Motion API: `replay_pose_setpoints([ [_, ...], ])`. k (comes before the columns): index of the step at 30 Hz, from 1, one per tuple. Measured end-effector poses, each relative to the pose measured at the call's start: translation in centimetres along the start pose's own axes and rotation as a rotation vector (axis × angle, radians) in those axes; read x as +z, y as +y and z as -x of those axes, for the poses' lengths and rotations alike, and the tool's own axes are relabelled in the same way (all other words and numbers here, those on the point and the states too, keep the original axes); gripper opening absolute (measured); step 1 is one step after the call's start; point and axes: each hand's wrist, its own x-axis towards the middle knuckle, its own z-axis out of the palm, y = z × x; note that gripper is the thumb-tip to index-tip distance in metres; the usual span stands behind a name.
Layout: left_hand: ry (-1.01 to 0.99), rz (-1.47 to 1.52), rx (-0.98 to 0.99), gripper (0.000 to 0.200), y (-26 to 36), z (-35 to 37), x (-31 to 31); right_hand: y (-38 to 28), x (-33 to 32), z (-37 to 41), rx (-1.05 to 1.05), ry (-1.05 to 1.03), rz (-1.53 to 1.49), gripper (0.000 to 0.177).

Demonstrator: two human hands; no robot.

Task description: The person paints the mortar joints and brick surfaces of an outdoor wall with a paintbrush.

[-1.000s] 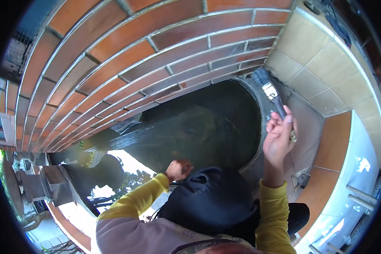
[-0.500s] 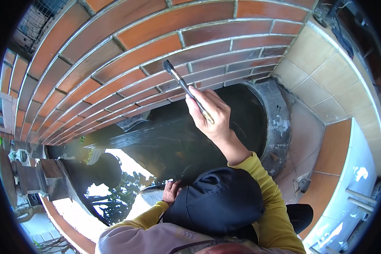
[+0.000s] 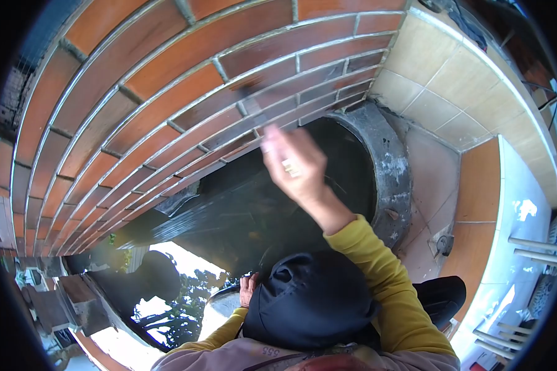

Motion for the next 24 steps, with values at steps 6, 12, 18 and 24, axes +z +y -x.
replay_pose_setpoints([
  [6, 0.039, 0.123, 0.007, 0.056, -0.1, -0.8, -0.4, -1.9, 4.7, 1.1, -0.071, -0.181, -0.226, 0.031],
  [12, 0.013, 0.031, 0.0, 0.05, -1.9, -0.8, 1.1, 5.9, -5.0, -0.7, 0.208, 0.273, 0.14, 0.023],
  [18, -0.014, 0.083, -0.102, 0.052, -0.7, -1.1, 1.2, 1.8, -0.3, -0.9, -0.052, 0.106, 0.103, 0.033],
  [24, 0.07, 0.068, -0.151, 0.06, 3.8, -1.3, -0.9, -4.0, 8.7, 1.4, -0.26, -0.232, -0.224, 0.038],
])
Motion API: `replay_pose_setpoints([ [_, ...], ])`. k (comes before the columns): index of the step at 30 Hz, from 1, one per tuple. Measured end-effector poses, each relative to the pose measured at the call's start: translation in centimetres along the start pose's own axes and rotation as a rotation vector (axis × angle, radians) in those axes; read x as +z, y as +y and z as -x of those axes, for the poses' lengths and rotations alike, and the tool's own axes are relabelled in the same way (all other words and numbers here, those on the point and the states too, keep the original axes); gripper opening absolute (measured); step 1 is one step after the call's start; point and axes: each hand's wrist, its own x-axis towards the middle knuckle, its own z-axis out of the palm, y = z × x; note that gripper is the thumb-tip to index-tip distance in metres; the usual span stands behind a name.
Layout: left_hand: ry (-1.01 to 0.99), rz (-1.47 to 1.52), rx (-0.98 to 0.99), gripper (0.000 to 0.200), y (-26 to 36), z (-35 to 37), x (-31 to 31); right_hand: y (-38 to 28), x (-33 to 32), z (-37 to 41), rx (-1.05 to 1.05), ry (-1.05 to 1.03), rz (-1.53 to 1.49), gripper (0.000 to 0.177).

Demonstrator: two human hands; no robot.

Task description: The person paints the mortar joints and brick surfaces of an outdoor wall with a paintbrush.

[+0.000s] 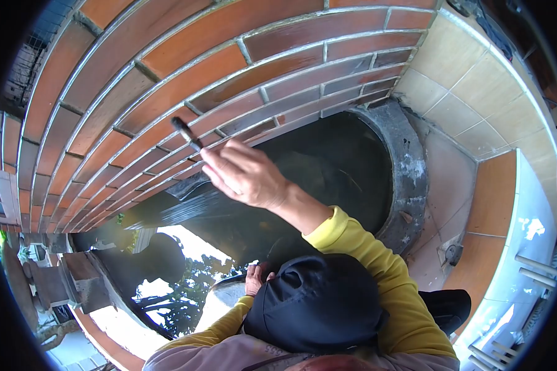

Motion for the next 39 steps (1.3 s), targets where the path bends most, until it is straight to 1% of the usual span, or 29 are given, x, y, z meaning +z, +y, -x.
replay_pose_setpoints([
  [1, 0.005, -0.013, 0.002, 0.06, -0.1, 0.1, 0.0, 0.7, -1.3, -0.6, 0.012, 0.069, -0.006, 0.038],
  [2, 0.009, -0.026, 0.004, 0.061, -0.2, 0.1, 0.1, 2.1, -3.1, -0.1, 0.092, 0.106, 0.035, 0.038],
  [3, 0.001, -0.078, 0.022, 0.061, -0.4, 0.1, 0.1, 3.5, -5.2, -0.3, 0.083, 0.221, 0.128, 0.037],
  [5, -0.012, -0.134, 0.055, 0.062, -1.3, -0.1, 0.7, 5.6, -10.2, 0.6, 0.253, 0.313, 0.287, 0.026],
  [7, -0.02, -0.146, 0.074, 0.063, -3.1, 0.0, 1.6, 7.2, -14.3, 2.1, 0.334, 0.438, 0.437, 0.024],
  [9, 0.02, -0.113, 0.109, 0.063, -3.8, -0.3, 2.1, 7.6, -16.8, 3.0, 0.404, 0.568, 0.473, 0.023],
  [10, 0.022, -0.087, 0.098, 0.062, -3.8, -0.2, 2.1, 7.8, -16.9, 3.2, 0.381, 0.588, 0.493, 0.023],
  [12, 0.023, -0.067, 0.084, 0.061, -3.4, 0.1, 1.6, 5.6, -14.7, 2.4, 0.453, 0.437, 0.528, 0.024],
  [13, 0.024, -0.068, 0.084, 0.061, -3.2, 0.1, 1.5, 5.2, -12.9, 1.9, 0.303, 0.332, 0.511, 0.026],
  [15, 0.021, -0.078, 0.096, 0.06, -3.2, -0.2, 1.3, 3.2, -8.2, 0.9, 0.094, 0.165, 0.289, 0.035],
  [16, 0.018, -0.084, 0.104, 0.059, -3.4, -0.3, 1.3, 2.3, -6.0, 0.9, 0.043, 0.055, 0.194, 0.04],
  [17, 0.014, -0.089, 0.112, 0.059, -3.8, -0.2, 1.5, 1.6, -3.6, 1.3, -0.003, 0.02, 0.057, 0.043],
  [18, 0.014, -0.063, 0.107, 0.055, -4.4, -0.3, 1.8, 1.2, -2.6, 1.7, -0.023, -0.08, 0.013, 0.045],
  [19, 0.007, -0.053, 0.1, 0.052, -5.1, -0.3, 2.0, 1.4, -2.7, 1.7, -0.015, -0.11, -0.002, 0.041],
  [21, -0.004, -0.028, 0.079, 0.048, -5.9, -0.2, 2.4, 3.7, -5.4, 1.4, 0.081, 0.039, 0.096, 0.029],
  [22, 0.018, -0.022, 0.083, 0.048, -5.6, -0.2, 2.2, 5.0, -7.7, 1.3, 0.101, 0.167, 0.167, 0.027],
  [23, 0.04, -0.016, 0.085, 0.048, -5.2, 0.0, 2.1, 6.1, -10.1, 2.0, 0.199, 0.227, 0.282, 0.026],
  [25, 0.036, -0.002, 0.03, 0.048, -0.8, 0.3, 0.4, 7.5, -13.8, 3.8, 0.386, 0.397, 0.449, 0.021],
  [26, 0.011, 0.002, -0.023, 0.049, 2.6, 0.3, -1.3, 8.6, -15.3, 4.9, 0.363, 0.498, 0.5, 0.021],
  [27, -0.01, 0.008, -0.073, 0.05, 4.4, 0.0, -2.0, 8.1, -16.4, 5.1, 0.432, 0.555, 0.522, 0.021],
  [28, -0.11, -0.064, -0.143, 0.052, 2.7, 0.0, -1.5, 7.7, -16.3, 5.1, 0.427, 0.526, 0.558, 0.023],
  [29, -0.067, -0.054, -0.064, 0.052, 2.2, -0.1, -1.2, 7.2, -16.1, 5.0, 0.427, 0.498, 0.592, 0.025],
  [31, 0.023, -0.041, 0.092, 0.052, 1.1, 0.0, -0.9, 5.7, -12.2, 3.8, 0.299, 0.333, 0.52, 0.029],
  [33, 0.027, -0.071, 0.104, 0.052, -1.0, -0.2, 0.4, 3.4, -6.9, 2.5, 0.071, 0.158, 0.299, 0.039],
  [35, 0.039, -0.103, 0.13, 0.053, -1.9, 0.3, 0.8, 0.5, -1.1, 2.6, 0.085, 0.02, 0.096, 0.038],
  [36, 0.051, -0.119, 0.155, 0.053, -1.9, 0.1, 0.9, 0.4, 1.1, 2.6, 0.031, -0.015, 0.024, 0.039],
  [37, 0.063, -0.134, 0.177, 0.053, -1.7, 0.0, 0.9, 0.1, 2.2, 2.3, -0.022, -0.051, -0.049, 0.04],
  [38, 0.055, -0.129, 0.158, 0.054, -1.5, 0.1, 0.9, 0.5, 2.1, 2.3, 0.017, -0.116, -0.066, 0.038],
  [39, 0.047, -0.125, 0.138, 0.055, -1.3, 0.2, 0.9, 1.8, 2.0, 2.3, 0.035, -0.055, -0.049, 0.036],
])
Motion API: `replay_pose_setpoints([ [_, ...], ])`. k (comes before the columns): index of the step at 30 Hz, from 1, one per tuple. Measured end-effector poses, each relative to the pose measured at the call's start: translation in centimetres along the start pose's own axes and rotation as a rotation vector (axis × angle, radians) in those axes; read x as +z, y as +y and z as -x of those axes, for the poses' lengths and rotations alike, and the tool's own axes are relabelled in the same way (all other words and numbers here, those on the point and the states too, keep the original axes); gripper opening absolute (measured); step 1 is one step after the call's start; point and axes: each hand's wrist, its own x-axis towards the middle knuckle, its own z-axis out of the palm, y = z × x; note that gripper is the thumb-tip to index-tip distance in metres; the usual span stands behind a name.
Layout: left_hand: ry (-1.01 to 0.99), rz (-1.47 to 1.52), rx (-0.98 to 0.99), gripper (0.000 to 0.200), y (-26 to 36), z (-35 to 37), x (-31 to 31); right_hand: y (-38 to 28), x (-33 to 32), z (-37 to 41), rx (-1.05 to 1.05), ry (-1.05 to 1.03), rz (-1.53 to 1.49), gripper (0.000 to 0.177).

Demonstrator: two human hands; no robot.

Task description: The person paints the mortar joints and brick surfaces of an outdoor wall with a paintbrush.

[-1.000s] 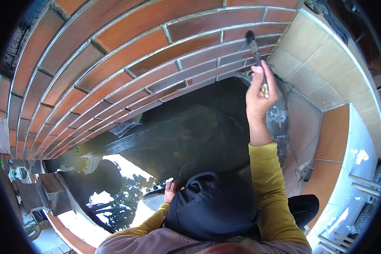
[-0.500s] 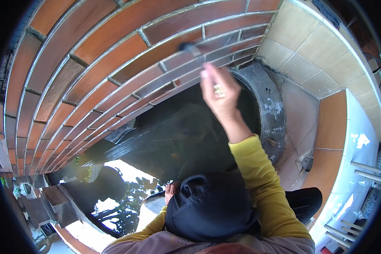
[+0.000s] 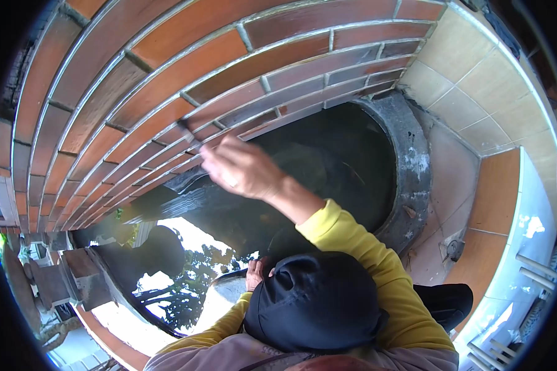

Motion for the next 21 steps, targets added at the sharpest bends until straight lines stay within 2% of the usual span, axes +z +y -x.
replay_pose_setpoints([
  [2, -0.015, 0.012, -0.031, 0.056, 0.2, -0.1, -0.3, 2.0, -3.5, 0.5, 0.132, 0.144, 0.08, 0.025],
  [3, 0.004, 0.001, 0.013, 0.058, -0.9, 0.1, 0.5, 2.7, -5.6, 1.2, 0.2, 0.207, 0.132, 0.021],
  [7, 0.009, 0.02, 0.065, 0.062, -3.3, 0.4, 2.4, 3.2, -11.5, 4.6, 0.285, 0.43, 0.406, 0.025],
  [8, -0.007, 0.029, 0.056, 0.062, -2.4, 0.0, 1.8, 2.4, -11.7, 4.6, 0.315, 0.403, 0.479, 0.027],
  [11, -0.03, 0.033, 0.03, 0.06, 0.4, -0.1, -0.4, 1.3, -7.6, 3.5, 0.149, 0.245, 0.411, 0.033],
  [13, 0.001, 0.453, -0.166, 0.06, -5.4, 1.1, 5.2, 0.4, -2.3, 2.9, 0.08, 0.097, 0.339, 0.036],
  [15, 0.026, -0.173, 0.107, 0.058, -3.3, 0.8, 3.2, -1.1, 2.9, 2.7, 0.006, -0.018, 0.229, 0.031],
  [16, 0.025, -0.167, 0.104, 0.058, -1.4, 0.1, 1.6, -1.5, 4.8, 2.4, -0.082, -0.066, 0.139, 0.031],
  [18, 0.013, -0.145, 0.099, 0.057, 1.3, -0.4, -0.5, -1.6, 7.5, 1.6, -0.098, -0.088, 0.012, 0.032],
  [19, -0.002, -0.025, 0.002, 0.056, 3.5, -0.9, -2.3, -1.0, 7.6, 1.0, -0.099, -0.103, -0.019, 0.033],
  [21, 0.023, 0.011, -0.021, 0.056, 4.8, -0.9, -3.0, 1.1, 5.9, 0.9, -0.016, -0.024, -0.024, 0.027],
])
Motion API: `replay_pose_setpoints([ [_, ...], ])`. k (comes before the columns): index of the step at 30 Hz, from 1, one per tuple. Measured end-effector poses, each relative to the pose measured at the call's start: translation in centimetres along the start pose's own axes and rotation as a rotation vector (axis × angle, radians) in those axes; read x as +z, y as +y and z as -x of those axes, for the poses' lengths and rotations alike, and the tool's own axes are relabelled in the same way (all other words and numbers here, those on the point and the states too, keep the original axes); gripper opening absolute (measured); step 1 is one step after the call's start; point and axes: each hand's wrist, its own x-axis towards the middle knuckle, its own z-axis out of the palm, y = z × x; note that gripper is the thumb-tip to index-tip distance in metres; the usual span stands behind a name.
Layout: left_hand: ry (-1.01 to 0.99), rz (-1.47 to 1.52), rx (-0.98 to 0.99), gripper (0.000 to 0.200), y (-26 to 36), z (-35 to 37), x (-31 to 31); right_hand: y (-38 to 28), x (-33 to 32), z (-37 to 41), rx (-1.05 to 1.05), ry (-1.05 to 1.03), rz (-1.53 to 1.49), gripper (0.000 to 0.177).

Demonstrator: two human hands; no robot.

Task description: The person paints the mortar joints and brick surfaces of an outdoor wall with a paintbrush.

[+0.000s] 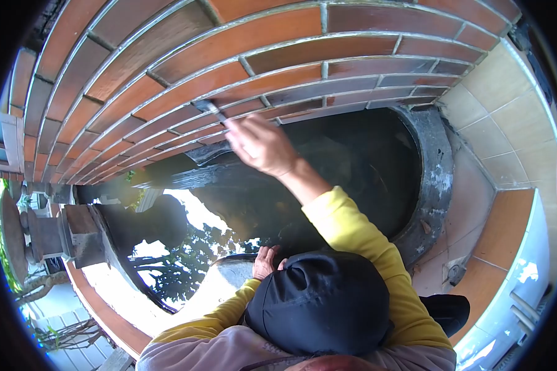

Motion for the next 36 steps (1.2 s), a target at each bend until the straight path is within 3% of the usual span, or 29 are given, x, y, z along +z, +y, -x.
replay_pose_setpoints([
  [6, -0.067, 0.107, -0.069, 0.062, -3.3, 0.7, 2.4, 1.4, -11.9, 4.4, 0.304, 0.349, 0.29, 0.03],
  [7, -0.082, 0.202, -0.108, 0.064, -3.3, 0.5, 2.6, 1.0, -13.0, 4.8, 0.383, 0.407, 0.361, 0.03],
  [9, -0.053, 0.074, 0.032, 0.066, -3.4, 0.6, 2.2, 0.0, -12.5, 5.0, 0.37, 0.417, 0.384, 0.03],
  [10, -0.063, 0.085, 0.009, 0.068, -3.6, 0.7, 2.3, -0.6, -11.9, 4.6, 0.367, 0.423, 0.398, 0.03],
  [13, -0.045, 0.046, 0.038, 0.064, -2.9, 0.4, 1.6, -1.4, -6.0, 1.6, 0.093, 0.238, 0.253, 0.027],
  [16, -0.066, 0.043, -0.029, 0.06, -2.8, 0.6, 1.8, -3.3, 0.5, -0.1, 0.017, -0.016, 0.127, 0.031],
  [18, -0.05, 0.061, -0.016, 0.058, -2.2, 0.5, 1.5, -2.4, 1.8, -0.4, -0.09, -0.085, 0.029, 0.033],
  [19, -0.043, 0.071, -0.007, 0.058, -2.0, 0.5, 1.1, -1.6, 1.1, 0.1, -0.031, -0.128, -0.02, 0.037],
  [21, -0.041, 0.054, 0.007, 0.054, -1.7, 0.3, 0.7, 0.1, -3.3, 0.2, 0.085, 0.079, -0.05, 0.034],
  [23, -0.042, 0.033, -0.01, 0.051, -1.8, 0.5, 1.0, 1.8, -8.4, 1.2, 0.089, 0.234, 0.122, 0.025],
  [25, -0.034, 0.006, -0.064, 0.048, -2.2, 0.8, 2.0, 2.2, -12.0, 3.1, 0.235, 0.389, 0.239, 0.024],
  [28, -0.02, -0.029, -0.045, 0.043, -1.2, 0.3, 1.3, 2.3, -14.7, 4.6, 0.295, 0.487, 0.442, 0.026],
  [31, -0.03, -0.008, -0.085, 0.04, -0.1, 0.2, 0.5, 0.3, -11.2, 3.8, 0.257, 0.391, 0.438, 0.026],
  [36, 0.036, -0.019, -0.004, 0.039, -2.6, 0.8, 2.4, -3.0, -0.4, 2.7, 0.005, -0.017, 0.057, 0.038],
])
